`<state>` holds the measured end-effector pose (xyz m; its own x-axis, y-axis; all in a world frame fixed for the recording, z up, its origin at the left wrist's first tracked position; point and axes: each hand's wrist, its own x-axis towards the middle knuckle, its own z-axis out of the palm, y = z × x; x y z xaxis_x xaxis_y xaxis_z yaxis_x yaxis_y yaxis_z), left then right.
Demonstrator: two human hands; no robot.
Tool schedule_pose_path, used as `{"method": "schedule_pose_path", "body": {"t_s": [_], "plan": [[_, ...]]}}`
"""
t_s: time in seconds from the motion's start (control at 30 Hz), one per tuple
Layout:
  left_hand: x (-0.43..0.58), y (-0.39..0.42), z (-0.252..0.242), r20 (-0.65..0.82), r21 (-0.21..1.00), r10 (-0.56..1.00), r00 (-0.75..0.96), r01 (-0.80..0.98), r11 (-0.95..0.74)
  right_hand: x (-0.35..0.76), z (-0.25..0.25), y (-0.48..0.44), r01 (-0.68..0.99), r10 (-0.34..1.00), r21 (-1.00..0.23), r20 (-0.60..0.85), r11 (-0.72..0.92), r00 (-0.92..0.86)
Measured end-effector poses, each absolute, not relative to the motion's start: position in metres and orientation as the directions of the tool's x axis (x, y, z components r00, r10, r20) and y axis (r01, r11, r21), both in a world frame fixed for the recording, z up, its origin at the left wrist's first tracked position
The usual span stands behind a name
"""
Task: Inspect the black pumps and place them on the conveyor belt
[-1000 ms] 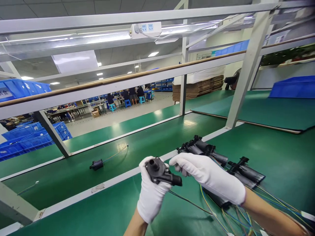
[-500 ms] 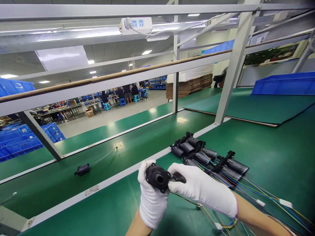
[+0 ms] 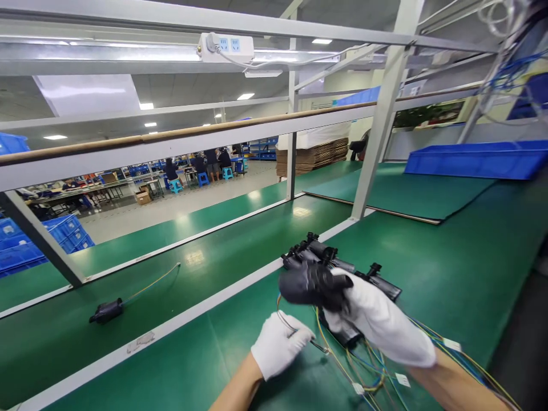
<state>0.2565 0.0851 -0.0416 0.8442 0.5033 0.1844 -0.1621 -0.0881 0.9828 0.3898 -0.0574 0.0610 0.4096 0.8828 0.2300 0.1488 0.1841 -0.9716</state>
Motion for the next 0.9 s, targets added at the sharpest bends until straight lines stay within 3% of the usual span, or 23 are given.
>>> {"method": "schedule_pose_path", "body": {"t_s": [0.07, 0.2, 0.3, 0.4, 0.5, 0.63, 0.77, 0.9], "plan": [[0.263, 0.086, -0.040, 0.170, 0.984, 0.477, 0.862, -0.123, -0.129, 0.407, 0.074, -0.054, 0.111, 0.826, -0.963, 0.268, 0.246, 0.495], [0.273, 0.120, -0.004, 0.237, 0.970, 0.616, 0.752, -0.145, -0.197, 0.446, 0.109, -0.047, 0.325, 0.637, -0.886, 0.463, 0.329, 0.617], [0.275, 0.149, 0.019, 0.289, 0.955, 0.714, 0.638, -0.136, -0.265, 0.465, 0.132, -0.023, 0.661, 0.517, -0.745, 0.603, 0.093, 0.607], [0.268, 0.159, 0.004, 0.237, 0.951, 0.756, 0.610, 0.011, -0.308, 0.473, 0.142, 0.022, 0.838, 0.547, -0.509, 0.653, -0.195, 0.524], [0.252, 0.152, -0.045, 0.187, 0.899, 0.757, 0.626, 0.201, -0.388, 0.472, 0.133, 0.077, 0.884, 0.714, -0.416, 0.551, -0.213, 0.431], [0.228, 0.142, -0.109, 0.234, 0.748, 0.711, 0.662, 0.345, -0.568, 0.458, 0.095, 0.136, 0.904, 0.878, -0.315, 0.289, -0.289, 0.381], [0.217, 0.146, -0.136, 0.307, 0.609, 0.656, 0.689, 0.388, -0.692, 0.448, 0.057, 0.166, 0.904, 0.925, -0.244, 0.062, -0.351, 0.376], [0.217, 0.154, -0.143, 0.347, 0.530, 0.615, 0.708, 0.393, -0.751, 0.470, 0.045, 0.169, 0.900, 0.918, -0.184, -0.036, -0.394, 0.395]]}}
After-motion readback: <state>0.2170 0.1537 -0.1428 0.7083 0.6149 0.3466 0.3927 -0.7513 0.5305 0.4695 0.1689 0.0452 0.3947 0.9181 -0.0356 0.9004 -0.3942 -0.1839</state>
